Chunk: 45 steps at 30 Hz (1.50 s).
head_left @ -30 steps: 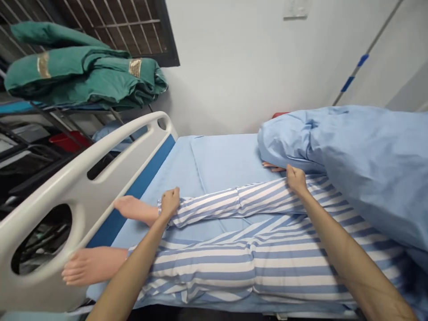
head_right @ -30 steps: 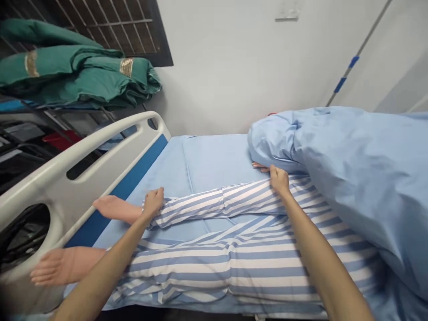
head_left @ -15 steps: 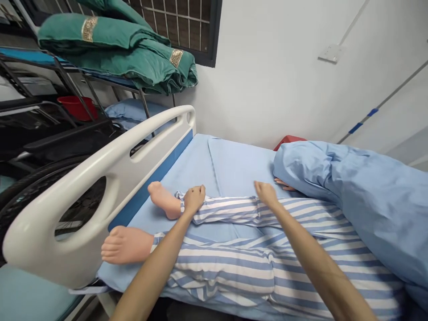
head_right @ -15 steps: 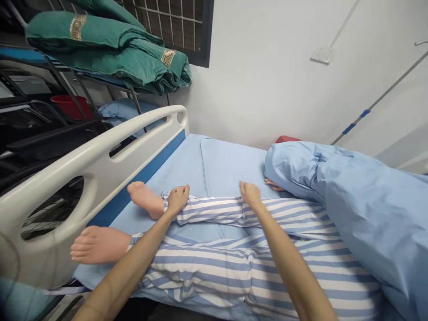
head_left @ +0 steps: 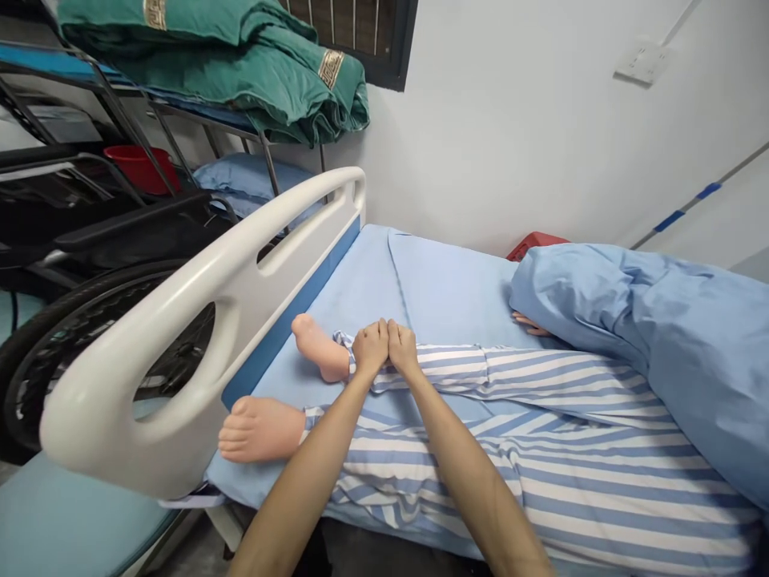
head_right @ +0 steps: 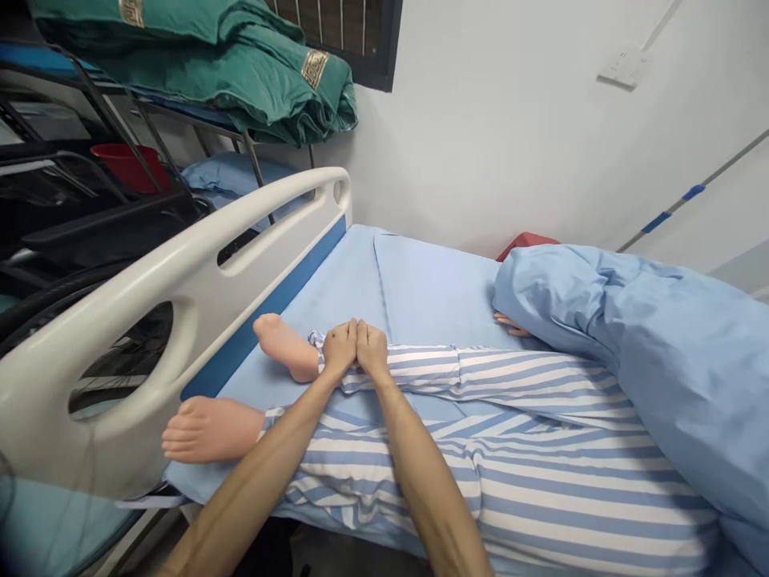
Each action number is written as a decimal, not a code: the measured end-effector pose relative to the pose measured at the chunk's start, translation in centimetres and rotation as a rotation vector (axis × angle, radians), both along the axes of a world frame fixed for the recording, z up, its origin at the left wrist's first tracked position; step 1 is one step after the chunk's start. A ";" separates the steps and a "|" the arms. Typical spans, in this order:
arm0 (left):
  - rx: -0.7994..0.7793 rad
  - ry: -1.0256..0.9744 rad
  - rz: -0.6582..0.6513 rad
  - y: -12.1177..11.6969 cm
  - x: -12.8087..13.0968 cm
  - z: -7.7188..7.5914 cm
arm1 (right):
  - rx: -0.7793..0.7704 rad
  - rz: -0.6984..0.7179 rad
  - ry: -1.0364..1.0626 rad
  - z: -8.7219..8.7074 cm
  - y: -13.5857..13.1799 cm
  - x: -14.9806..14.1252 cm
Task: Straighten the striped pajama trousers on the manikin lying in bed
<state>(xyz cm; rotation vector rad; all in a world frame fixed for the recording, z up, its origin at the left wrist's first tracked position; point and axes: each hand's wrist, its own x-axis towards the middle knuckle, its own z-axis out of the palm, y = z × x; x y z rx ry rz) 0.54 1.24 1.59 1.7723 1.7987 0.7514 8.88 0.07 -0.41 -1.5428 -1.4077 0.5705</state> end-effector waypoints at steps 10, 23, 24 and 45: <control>0.118 -0.404 -0.013 1.0 0.5 4.7 | 0.020 -0.004 0.122 0.1 0.5 0.5; 0.097 -0.071 -0.025 -0.3 1.3 -1.2 | 0.010 -0.056 -0.118 1.4 -0.2 0.5; 0.085 -0.045 -0.027 -0.2 1.4 -1.2 | 0.002 -0.042 -0.215 1.8 -0.4 0.8; 0.072 -0.383 -0.038 -0.5 4.1 0.1 | 0.053 -0.063 0.001 0.4 -0.6 3.7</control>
